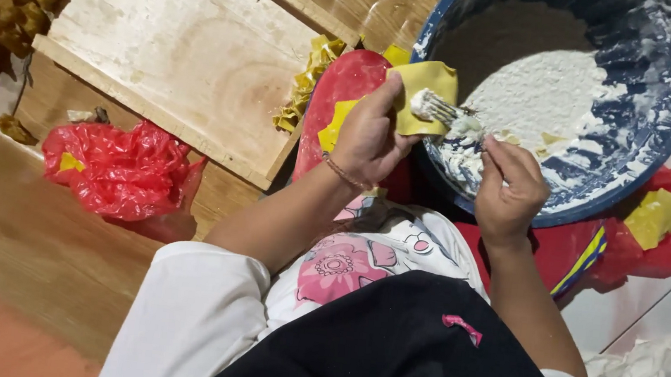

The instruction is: The person is assembling dumplings by placing filling onto wrappers and folding them by hand.

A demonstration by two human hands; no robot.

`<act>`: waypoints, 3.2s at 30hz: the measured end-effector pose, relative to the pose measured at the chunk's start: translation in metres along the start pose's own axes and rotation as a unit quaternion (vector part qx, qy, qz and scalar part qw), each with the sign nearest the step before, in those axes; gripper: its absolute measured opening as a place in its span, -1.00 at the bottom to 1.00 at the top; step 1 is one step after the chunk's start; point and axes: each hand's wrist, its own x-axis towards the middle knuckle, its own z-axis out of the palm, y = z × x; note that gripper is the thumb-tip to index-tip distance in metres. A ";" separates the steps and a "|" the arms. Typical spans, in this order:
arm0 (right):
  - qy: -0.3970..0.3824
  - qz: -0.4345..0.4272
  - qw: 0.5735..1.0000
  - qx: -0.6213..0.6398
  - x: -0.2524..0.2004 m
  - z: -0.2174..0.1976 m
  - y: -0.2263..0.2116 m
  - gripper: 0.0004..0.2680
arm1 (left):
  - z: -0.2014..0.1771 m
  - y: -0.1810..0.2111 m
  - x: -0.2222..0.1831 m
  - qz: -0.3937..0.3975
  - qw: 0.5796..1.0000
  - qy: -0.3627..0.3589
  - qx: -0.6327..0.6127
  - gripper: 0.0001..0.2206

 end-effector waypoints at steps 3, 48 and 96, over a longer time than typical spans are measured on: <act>-0.006 0.032 0.999 0.005 -0.004 0.000 0.010 -0.85 | -0.005 0.005 0.003 -0.006 1.000 0.005 0.002 -0.77; -0.034 0.315 0.900 0.299 0.032 0.017 -0.058 -0.91 | 0.003 0.072 -0.048 0.347 0.595 -0.449 0.569 -0.75; -0.254 0.180 0.948 0.071 -0.006 0.062 -0.010 -0.64 | -0.129 0.075 -0.027 0.398 0.558 -0.180 0.706 -0.81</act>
